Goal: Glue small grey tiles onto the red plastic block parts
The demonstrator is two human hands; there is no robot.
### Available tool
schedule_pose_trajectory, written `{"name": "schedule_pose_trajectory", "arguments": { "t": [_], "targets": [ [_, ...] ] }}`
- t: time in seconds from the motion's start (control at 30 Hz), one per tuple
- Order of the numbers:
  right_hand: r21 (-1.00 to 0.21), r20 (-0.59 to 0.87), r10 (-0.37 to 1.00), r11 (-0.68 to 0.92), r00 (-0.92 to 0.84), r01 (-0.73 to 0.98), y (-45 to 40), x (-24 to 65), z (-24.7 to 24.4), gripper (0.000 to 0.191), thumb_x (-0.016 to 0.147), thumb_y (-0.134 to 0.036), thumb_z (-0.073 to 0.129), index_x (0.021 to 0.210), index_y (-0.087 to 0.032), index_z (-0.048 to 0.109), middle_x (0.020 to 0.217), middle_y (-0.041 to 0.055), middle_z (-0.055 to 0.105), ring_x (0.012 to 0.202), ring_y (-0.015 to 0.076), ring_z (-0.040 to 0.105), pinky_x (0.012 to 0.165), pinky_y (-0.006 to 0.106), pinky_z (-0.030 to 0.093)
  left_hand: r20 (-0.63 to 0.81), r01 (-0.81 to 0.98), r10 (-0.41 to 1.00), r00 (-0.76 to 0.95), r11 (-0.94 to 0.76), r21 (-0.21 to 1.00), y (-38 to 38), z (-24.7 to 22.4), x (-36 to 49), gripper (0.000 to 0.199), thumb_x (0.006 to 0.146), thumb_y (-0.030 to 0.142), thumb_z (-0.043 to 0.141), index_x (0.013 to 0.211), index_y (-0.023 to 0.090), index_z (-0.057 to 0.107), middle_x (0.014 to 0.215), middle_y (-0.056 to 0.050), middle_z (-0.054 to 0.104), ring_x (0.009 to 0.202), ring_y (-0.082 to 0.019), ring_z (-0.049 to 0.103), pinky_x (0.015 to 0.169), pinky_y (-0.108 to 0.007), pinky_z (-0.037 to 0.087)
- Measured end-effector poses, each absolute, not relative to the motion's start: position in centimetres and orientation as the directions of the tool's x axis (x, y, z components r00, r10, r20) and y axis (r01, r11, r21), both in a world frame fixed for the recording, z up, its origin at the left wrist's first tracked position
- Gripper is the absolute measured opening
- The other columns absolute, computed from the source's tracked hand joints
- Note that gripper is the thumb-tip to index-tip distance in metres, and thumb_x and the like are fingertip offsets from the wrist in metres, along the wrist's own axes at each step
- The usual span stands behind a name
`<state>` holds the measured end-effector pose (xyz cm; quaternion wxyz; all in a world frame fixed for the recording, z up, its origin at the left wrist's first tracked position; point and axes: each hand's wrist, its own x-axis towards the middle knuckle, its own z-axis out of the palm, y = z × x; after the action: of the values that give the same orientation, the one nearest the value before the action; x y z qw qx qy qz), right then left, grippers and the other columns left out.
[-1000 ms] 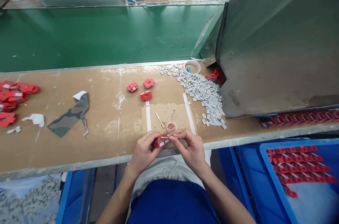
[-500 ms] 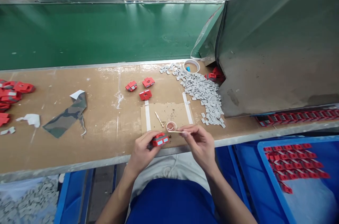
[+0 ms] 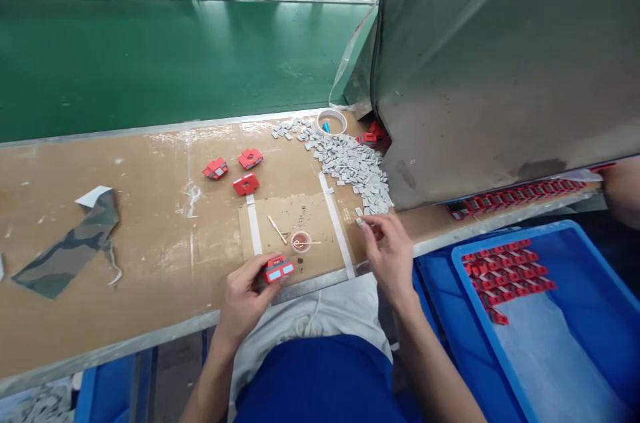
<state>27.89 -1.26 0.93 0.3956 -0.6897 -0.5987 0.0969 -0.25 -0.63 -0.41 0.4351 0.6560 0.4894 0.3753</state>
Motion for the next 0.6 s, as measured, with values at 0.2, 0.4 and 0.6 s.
{"name": "schedule_pose_trajectory", "arguments": {
  "t": [0.2,0.4,0.6],
  "targets": [
    [-0.361,0.297,0.955,0.095,0.018,0.928,-0.4,30.7,-0.9,0.020,0.105,-0.028,0.054,0.110,-0.022,0.073,0.097,0.0097,0.070,0.090,0.0261,0.064,0.078,0.038,0.050,0.066,0.313,0.965,0.255,-0.147,0.938,-0.6,-0.4,-0.3,0.021,0.090,0.031,0.077,0.107,0.019,0.076,0.098,-0.007,0.082,0.081,-0.021,0.078,0.074,-0.028,0.064],
    [-0.176,0.332,0.937,0.169,-0.103,0.970,1.7,29.9,-1.4,0.025,0.104,-0.021,0.050,0.096,-0.022,0.074,0.090,0.0103,0.068,0.086,0.0245,0.060,0.075,0.035,0.046,0.094,0.302,0.962,0.257,-0.173,0.937,-0.5,0.0,-0.2,0.020,0.090,0.032,0.076,0.106,0.020,0.076,0.098,-0.007,0.082,0.083,-0.021,0.078,0.072,-0.027,0.063],
    [-0.217,0.333,0.934,0.206,-0.126,0.954,3.6,29.4,-1.6,0.029,0.103,-0.015,0.048,0.096,-0.023,0.075,0.098,0.0112,0.071,0.091,0.0254,0.060,0.079,0.036,0.049,0.111,0.309,0.959,0.262,-0.192,0.931,-0.5,0.3,-0.2,0.018,0.090,0.030,0.075,0.105,0.020,0.076,0.096,-0.008,0.082,0.080,-0.021,0.077,0.073,-0.028,0.063]
  ]
}}
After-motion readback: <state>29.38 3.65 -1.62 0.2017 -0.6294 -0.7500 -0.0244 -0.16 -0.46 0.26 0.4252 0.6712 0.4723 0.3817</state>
